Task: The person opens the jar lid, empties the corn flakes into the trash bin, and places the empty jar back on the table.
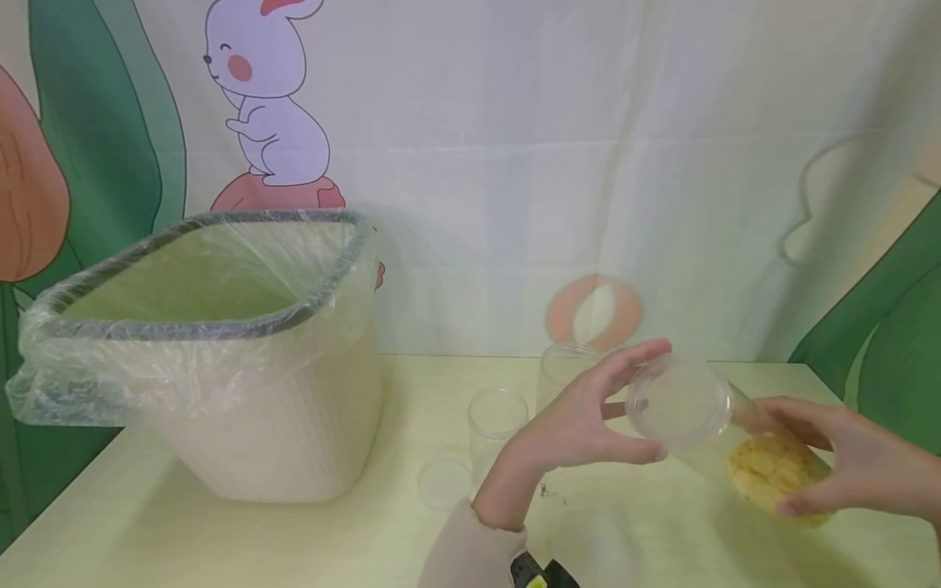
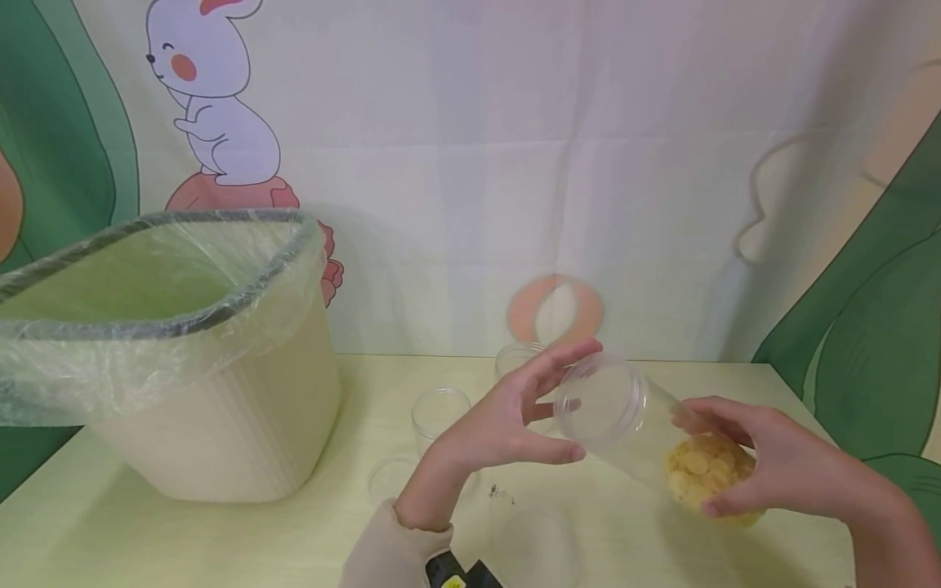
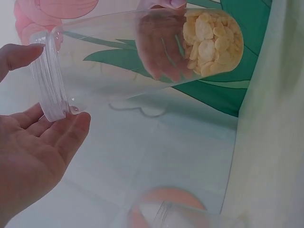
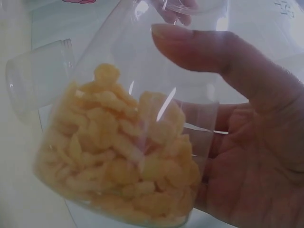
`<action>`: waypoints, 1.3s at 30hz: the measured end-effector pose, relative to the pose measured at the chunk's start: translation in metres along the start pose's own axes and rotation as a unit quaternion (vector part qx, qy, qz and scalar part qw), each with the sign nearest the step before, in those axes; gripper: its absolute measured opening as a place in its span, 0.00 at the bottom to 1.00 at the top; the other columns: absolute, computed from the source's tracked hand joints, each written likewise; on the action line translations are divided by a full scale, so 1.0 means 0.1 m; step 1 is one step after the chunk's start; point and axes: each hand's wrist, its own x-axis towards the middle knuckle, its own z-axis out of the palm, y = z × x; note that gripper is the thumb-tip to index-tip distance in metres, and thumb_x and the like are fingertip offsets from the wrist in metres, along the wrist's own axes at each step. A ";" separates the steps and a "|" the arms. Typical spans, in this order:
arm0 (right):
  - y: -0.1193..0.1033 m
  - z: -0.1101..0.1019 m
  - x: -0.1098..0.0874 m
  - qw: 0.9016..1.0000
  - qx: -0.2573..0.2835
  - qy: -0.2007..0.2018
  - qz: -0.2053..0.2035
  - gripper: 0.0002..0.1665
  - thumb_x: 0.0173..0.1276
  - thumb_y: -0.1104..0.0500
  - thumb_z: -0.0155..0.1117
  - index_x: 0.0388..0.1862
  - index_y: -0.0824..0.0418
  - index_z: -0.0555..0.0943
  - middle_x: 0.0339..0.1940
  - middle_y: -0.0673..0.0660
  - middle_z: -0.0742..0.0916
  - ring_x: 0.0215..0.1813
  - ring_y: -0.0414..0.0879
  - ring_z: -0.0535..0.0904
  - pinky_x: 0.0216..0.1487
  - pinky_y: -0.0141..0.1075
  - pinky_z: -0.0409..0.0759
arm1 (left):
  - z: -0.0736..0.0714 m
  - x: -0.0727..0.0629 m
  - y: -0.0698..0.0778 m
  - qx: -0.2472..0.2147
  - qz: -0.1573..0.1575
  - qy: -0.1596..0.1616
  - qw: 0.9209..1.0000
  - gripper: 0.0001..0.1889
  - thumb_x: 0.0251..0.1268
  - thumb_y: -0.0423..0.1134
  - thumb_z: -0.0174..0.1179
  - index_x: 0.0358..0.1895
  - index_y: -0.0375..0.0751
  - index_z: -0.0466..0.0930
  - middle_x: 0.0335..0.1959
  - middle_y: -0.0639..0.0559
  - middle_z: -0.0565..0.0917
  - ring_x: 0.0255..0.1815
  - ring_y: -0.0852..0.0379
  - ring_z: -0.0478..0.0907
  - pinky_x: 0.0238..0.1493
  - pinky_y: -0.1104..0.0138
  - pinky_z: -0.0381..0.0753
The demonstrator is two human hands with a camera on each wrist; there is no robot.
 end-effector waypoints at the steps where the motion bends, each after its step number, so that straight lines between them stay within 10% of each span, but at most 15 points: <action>1: 0.00 0.00 0.00 1.000 0.001 -0.002 0.005 0.45 0.32 0.67 0.79 0.55 0.58 0.72 0.48 0.36 0.78 0.49 0.27 0.72 0.42 0.18 0.69 | 0.00 0.00 0.00 -0.002 0.003 -0.002 1.000 0.44 0.46 0.24 0.64 0.69 0.44 0.54 0.68 0.54 0.60 0.66 0.65 0.57 0.57 0.71 0.67; 15: -0.01 0.01 -0.01 0.999 -0.022 0.025 0.028 0.46 0.32 0.65 0.80 0.56 0.58 0.71 0.48 0.29 0.75 0.49 0.21 0.68 0.42 0.13 0.65 | 0.07 0.03 -0.05 -0.005 -0.058 0.088 0.994 0.40 0.44 0.31 0.70 0.65 0.46 0.64 0.60 0.62 0.70 0.59 0.68 0.66 0.52 0.74 0.71; 27: -0.09 0.04 0.03 0.989 -0.109 0.028 0.096 0.49 0.32 0.57 0.81 0.55 0.71 0.70 0.48 0.69 0.79 0.43 0.19 0.66 0.35 0.20 0.69 | 0.26 0.11 -0.09 0.042 -0.208 0.241 0.947 0.33 0.37 0.52 0.73 0.52 0.54 0.71 0.42 0.66 0.76 0.46 0.68 0.72 0.39 0.70 0.75; 32: -0.08 0.02 0.03 0.989 -0.110 0.028 0.096 0.49 0.31 0.57 0.81 0.55 0.70 0.70 0.48 0.69 0.79 0.43 0.18 0.65 0.35 0.18 0.68 | 0.23 0.09 -0.09 0.031 -0.191 0.201 0.960 0.37 0.41 0.51 0.72 0.59 0.55 0.66 0.53 0.66 0.72 0.52 0.67 0.70 0.42 0.71 0.74; 39: -0.05 0.01 0.01 0.992 -0.087 0.027 0.086 0.49 0.30 0.58 0.81 0.55 0.69 0.71 0.47 0.42 0.78 0.46 0.17 0.65 0.38 0.15 0.67 | 0.10 0.03 -0.08 -0.014 -0.117 0.096 0.988 0.45 0.45 0.36 0.70 0.68 0.52 0.54 0.64 0.66 0.61 0.62 0.66 0.62 0.51 0.74 0.71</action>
